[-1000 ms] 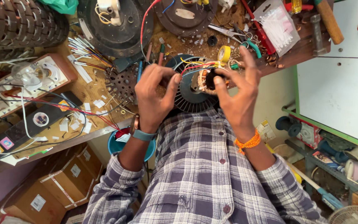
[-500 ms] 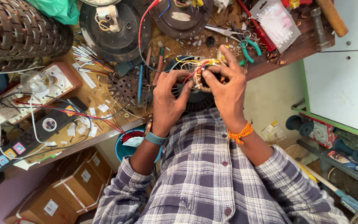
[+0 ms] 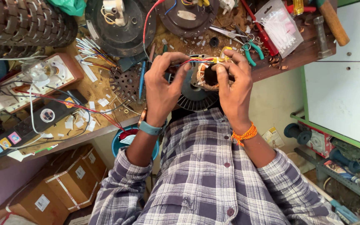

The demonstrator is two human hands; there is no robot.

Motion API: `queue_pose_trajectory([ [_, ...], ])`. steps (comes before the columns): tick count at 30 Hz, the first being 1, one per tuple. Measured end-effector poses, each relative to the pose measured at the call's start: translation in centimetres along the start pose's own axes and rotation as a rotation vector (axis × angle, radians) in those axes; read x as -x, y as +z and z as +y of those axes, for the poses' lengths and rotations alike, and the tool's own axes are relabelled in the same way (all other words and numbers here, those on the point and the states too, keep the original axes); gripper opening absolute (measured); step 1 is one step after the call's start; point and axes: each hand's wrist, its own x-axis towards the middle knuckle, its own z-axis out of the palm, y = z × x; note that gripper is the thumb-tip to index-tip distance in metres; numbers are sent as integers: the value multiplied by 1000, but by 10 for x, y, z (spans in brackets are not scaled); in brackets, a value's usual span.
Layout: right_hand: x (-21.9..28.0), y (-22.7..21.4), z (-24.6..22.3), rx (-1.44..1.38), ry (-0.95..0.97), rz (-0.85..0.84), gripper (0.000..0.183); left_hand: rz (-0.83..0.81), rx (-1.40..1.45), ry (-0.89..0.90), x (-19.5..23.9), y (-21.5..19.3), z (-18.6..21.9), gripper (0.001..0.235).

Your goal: The person repairs an electric motor stator by stripping wire insulation with pliers, twisting wire ends, and securing connections with electrical tape. The person uses a screwdriver to adjust internal components and organizes the wiring within the stator.

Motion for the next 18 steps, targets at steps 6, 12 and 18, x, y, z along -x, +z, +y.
queue_pose_trajectory([
  [6, 5, 3, -4, 214, -96, -4, 26, -8, 23, 3, -6, 5, 9, 14],
  [12, 5, 10, -3, 274, -176, 66, 24, 2, 45, 13, -4, 8, 10, 13],
  [18, 3, 13, 1, 197, -101, 72, 19, 6, 64, -26, 6, 11, 5, 13],
])
